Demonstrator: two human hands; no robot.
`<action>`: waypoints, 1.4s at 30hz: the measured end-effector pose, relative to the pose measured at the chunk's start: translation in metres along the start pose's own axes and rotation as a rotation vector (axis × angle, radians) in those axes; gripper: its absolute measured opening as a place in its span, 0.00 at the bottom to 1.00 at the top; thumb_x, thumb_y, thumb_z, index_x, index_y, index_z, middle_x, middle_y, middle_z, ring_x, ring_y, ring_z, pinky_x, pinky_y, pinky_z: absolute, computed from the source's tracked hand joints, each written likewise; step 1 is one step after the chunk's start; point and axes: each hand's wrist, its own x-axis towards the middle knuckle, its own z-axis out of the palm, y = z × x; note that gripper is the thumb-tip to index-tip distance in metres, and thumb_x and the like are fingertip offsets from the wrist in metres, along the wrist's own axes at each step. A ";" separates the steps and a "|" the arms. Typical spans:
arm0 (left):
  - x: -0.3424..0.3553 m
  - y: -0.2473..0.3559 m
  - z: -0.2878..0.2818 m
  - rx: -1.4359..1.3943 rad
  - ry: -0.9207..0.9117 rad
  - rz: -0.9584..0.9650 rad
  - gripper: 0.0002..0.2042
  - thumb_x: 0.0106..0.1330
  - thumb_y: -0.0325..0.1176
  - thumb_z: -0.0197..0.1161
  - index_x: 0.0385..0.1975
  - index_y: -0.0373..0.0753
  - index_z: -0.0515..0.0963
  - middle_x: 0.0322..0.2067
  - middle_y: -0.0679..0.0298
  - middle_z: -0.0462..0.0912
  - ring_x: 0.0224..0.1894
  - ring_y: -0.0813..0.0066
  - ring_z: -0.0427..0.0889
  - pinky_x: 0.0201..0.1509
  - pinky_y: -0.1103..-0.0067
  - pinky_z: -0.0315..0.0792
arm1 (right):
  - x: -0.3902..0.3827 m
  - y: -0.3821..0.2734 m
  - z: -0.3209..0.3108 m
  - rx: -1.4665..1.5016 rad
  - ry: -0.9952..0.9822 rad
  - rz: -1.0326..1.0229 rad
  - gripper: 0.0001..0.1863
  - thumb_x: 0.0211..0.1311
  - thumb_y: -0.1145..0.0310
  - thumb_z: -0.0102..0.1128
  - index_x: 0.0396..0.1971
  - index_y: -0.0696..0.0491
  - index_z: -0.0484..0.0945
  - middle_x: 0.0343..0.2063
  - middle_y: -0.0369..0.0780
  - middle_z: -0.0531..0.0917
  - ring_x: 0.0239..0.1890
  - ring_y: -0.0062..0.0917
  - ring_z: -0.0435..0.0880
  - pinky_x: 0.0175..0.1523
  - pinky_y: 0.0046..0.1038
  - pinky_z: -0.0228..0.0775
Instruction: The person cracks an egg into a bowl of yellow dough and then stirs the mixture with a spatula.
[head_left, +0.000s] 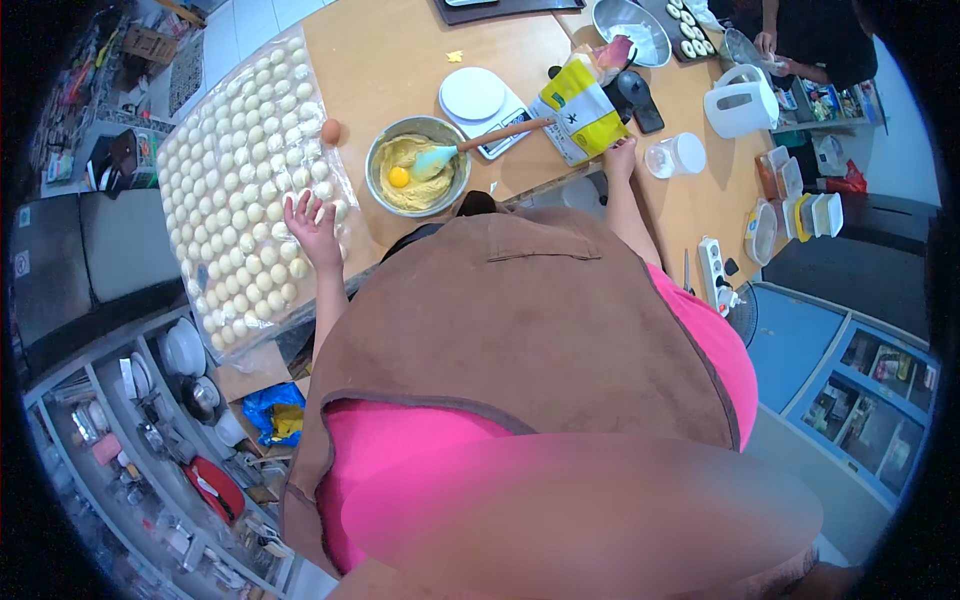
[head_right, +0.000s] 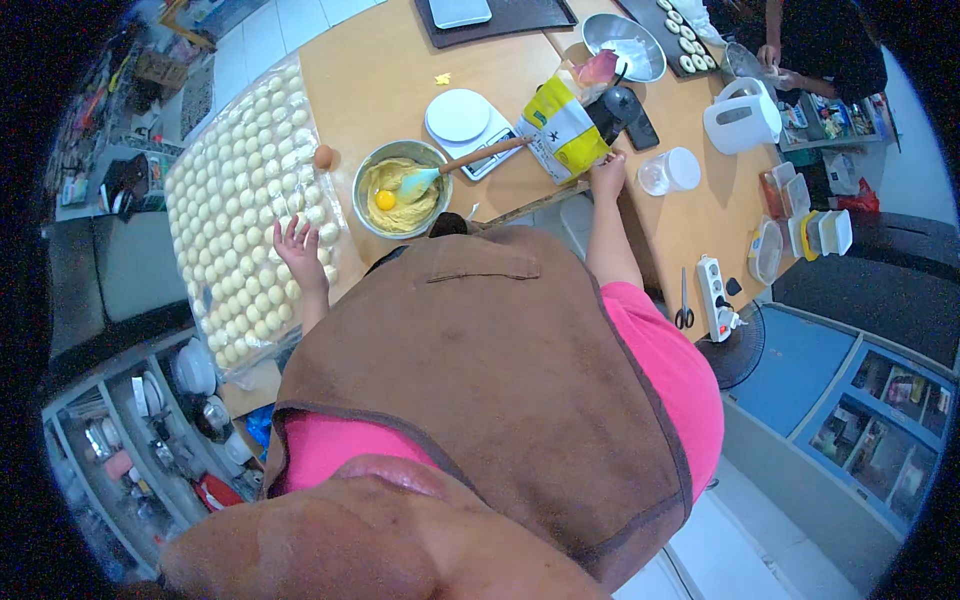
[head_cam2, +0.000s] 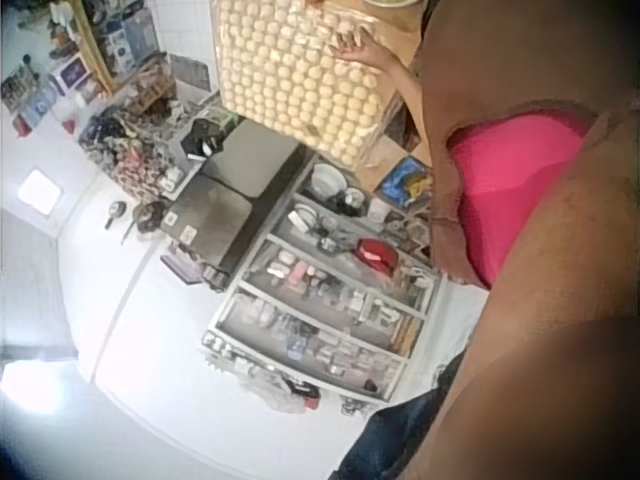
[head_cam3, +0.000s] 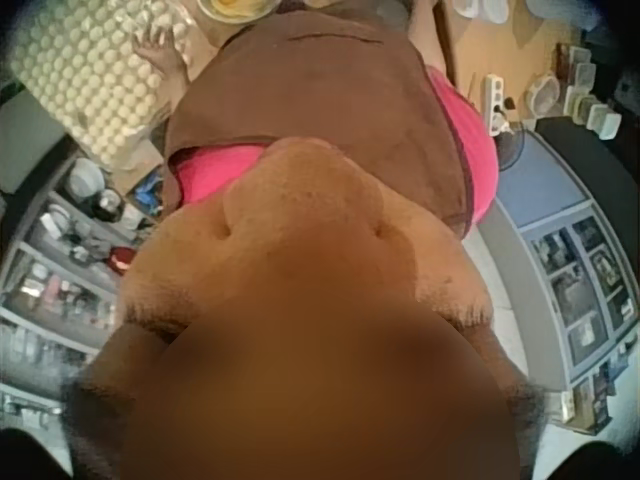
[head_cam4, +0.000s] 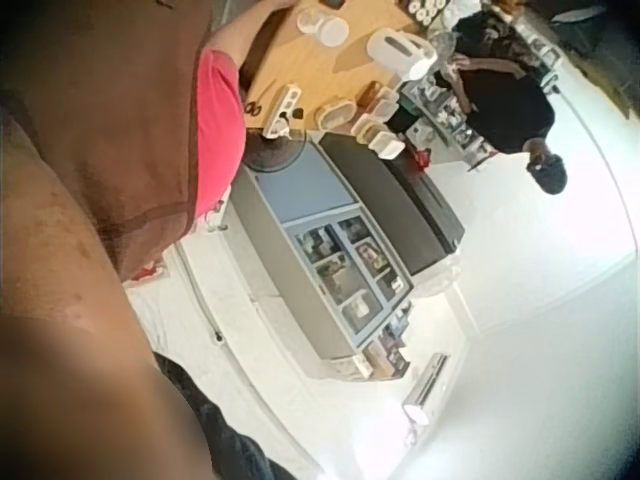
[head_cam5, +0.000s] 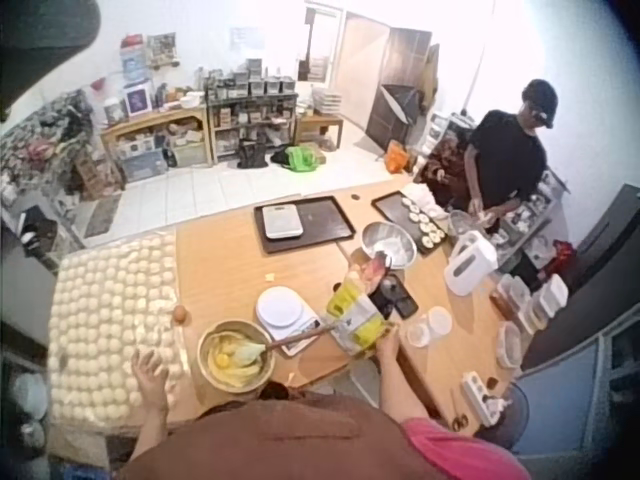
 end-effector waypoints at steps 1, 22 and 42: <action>0.000 -0.001 -0.001 -0.001 0.000 0.001 0.34 0.57 0.24 0.60 0.60 0.41 0.46 0.54 0.54 0.63 0.51 0.66 0.67 0.55 0.73 0.64 | 0.001 0.004 0.002 0.033 -0.004 0.005 0.28 0.43 0.65 0.65 0.43 0.60 0.65 0.35 0.49 0.79 0.39 0.36 0.80 0.43 0.32 0.70; 0.009 -0.058 -0.003 0.434 -0.245 -0.259 0.19 0.59 0.32 0.59 0.50 0.37 0.67 0.37 0.64 0.73 0.36 0.78 0.74 0.40 0.82 0.70 | -0.065 -0.216 -0.043 0.074 -0.198 -1.020 0.16 0.48 0.70 0.61 0.39 0.54 0.73 0.33 0.43 0.76 0.36 0.31 0.76 0.41 0.31 0.68; 0.009 -0.051 0.049 0.045 -0.258 -0.640 0.10 0.60 0.25 0.53 0.41 0.34 0.67 0.32 0.62 0.73 0.32 0.75 0.77 0.29 0.79 0.78 | -0.118 -0.270 -0.007 -0.864 -0.685 -1.308 0.07 0.53 0.68 0.51 0.28 0.48 0.79 0.25 0.39 0.79 0.28 0.33 0.82 0.31 0.34 0.73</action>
